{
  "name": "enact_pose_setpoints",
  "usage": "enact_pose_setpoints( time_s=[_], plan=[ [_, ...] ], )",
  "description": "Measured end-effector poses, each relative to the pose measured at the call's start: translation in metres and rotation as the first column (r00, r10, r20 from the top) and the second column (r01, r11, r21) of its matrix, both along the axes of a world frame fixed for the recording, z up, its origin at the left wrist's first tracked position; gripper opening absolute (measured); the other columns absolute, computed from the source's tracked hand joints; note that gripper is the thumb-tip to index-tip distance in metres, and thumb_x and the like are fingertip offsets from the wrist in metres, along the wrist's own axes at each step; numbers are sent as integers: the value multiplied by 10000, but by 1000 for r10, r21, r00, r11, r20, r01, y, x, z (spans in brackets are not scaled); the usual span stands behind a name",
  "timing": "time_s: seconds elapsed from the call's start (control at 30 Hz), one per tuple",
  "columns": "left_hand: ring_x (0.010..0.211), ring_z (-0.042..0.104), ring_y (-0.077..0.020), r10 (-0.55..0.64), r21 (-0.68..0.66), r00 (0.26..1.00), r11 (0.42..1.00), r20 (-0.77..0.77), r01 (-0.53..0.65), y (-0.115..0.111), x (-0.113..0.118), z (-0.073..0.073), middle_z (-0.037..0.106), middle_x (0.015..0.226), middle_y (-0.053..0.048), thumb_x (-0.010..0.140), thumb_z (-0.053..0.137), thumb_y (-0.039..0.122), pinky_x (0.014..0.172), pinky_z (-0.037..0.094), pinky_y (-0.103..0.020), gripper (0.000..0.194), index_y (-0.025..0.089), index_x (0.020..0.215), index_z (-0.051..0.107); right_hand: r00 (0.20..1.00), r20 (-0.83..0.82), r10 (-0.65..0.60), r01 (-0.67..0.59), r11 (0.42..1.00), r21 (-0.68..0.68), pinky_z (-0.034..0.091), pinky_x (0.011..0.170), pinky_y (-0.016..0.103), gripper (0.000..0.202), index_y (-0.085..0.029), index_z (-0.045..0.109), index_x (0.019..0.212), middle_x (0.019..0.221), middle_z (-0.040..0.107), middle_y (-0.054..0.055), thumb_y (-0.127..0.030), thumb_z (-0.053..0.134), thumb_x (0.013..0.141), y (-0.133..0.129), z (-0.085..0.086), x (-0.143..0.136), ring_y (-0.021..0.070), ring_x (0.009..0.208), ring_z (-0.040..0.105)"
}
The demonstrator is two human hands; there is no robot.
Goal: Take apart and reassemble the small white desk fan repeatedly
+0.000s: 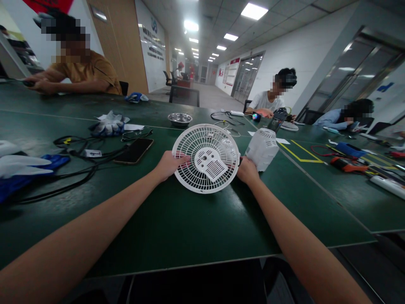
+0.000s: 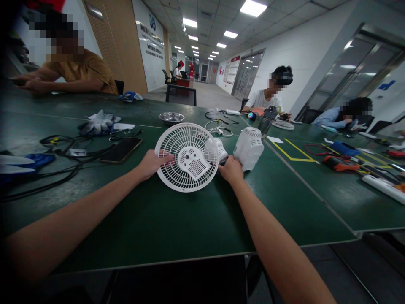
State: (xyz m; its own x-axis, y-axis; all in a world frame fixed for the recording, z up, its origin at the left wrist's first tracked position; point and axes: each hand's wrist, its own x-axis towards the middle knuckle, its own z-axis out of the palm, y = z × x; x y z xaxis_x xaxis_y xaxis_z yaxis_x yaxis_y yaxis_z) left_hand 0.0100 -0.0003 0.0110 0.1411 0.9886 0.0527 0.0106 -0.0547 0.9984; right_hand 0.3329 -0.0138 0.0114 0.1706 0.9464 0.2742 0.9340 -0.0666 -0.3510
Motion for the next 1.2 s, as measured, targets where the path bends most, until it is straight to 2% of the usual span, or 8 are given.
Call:
enact_pose_setpoints(
  time_s=[0.2, 0.33, 0.4, 0.47, 0.57, 0.73, 0.93, 1.2],
  plan=[
    [776, 733, -245, 12, -13, 1000, 1000, -9, -12, -2, 1, 3, 766, 852, -106, 790, 772, 205, 772, 584, -434, 129, 150, 906, 759, 994, -110, 13, 4, 988, 152, 506, 791, 413, 595, -151, 553, 1153, 898, 714, 133, -579, 713, 772, -4, 9, -4, 285, 812, 680],
    [762, 726, -233, 5, 10, 1000, 1000, -11, -5, 2, 0, -3, 758, 833, -98, 786, 780, 232, 778, 586, -436, 122, 155, 876, 754, 931, -308, 194, -123, 964, 236, 511, 707, 367, 404, -193, 608, 893, 753, 666, 40, -582, 663, 797, -11, 20, -15, 209, 692, 611],
    [766, 725, -232, -6, 18, 1000, 1000, -4, 6, 3, -1, -4, 759, 845, -97, 786, 786, 249, 783, 588, -438, 135, 157, 878, 753, 808, -513, 291, -253, 957, 145, 512, 632, 336, 419, -201, 614, 789, 682, 638, 22, -616, 592, 842, -17, 21, -24, 187, 642, 593],
    [761, 725, -234, -7, 12, 1000, 1000, -12, 8, 3, -1, -4, 760, 846, -96, 786, 789, 257, 780, 588, -438, 138, 158, 876, 752, 610, -740, 282, -401, 916, 19, 496, 536, 298, 451, -206, 643, 843, 666, 641, 17, -642, 537, 880, -24, 20, -33, 173, 591, 596],
    [769, 727, -241, -5, -8, 1000, 1000, -15, 5, 3, 0, -2, 764, 847, -99, 786, 789, 241, 774, 587, -430, 116, 160, 862, 755, 372, -922, 105, -552, 824, -128, 485, 456, 266, 454, -243, 648, 1069, 776, 710, 34, -647, 523, 904, -33, 17, -46, 178, 593, 645],
    [795, 730, -241, -12, -19, 1000, 1000, 15, 12, 4, 0, -4, 767, 878, -100, 790, 791, 236, 791, 588, -428, 113, 160, 867, 757, 169, -981, -91, -640, 748, -179, 600, 650, 340, 481, -223, 649, 1106, 951, 750, 77, -630, 443, 956, -37, 19, -55, 205, 796, 723],
    [759, 720, -222, 16, -31, 999, 999, 43, -15, 2, 0, -3, 758, 859, -98, 780, 798, 222, 771, 587, -414, 107, 157, 850, 751, 60, -985, -163, -631, 758, -164, 593, 767, 333, 427, -220, 653, 1079, 1013, 746, 68, -574, 432, 990, -37, 21, -60, 170, 835, 707],
    [747, 716, -221, 33, 38, 999, 999, 0, -33, 0, 1, 0, 756, 826, -81, 804, 777, 247, 747, 584, -399, 116, 162, 879, 749, 14, -994, -104, -499, 861, -97, 584, 791, 352, 349, -252, 624, 1066, 1000, 743, 41, -553, 476, 970, -40, 20, -71, 190, 906, 707]
  ],
)
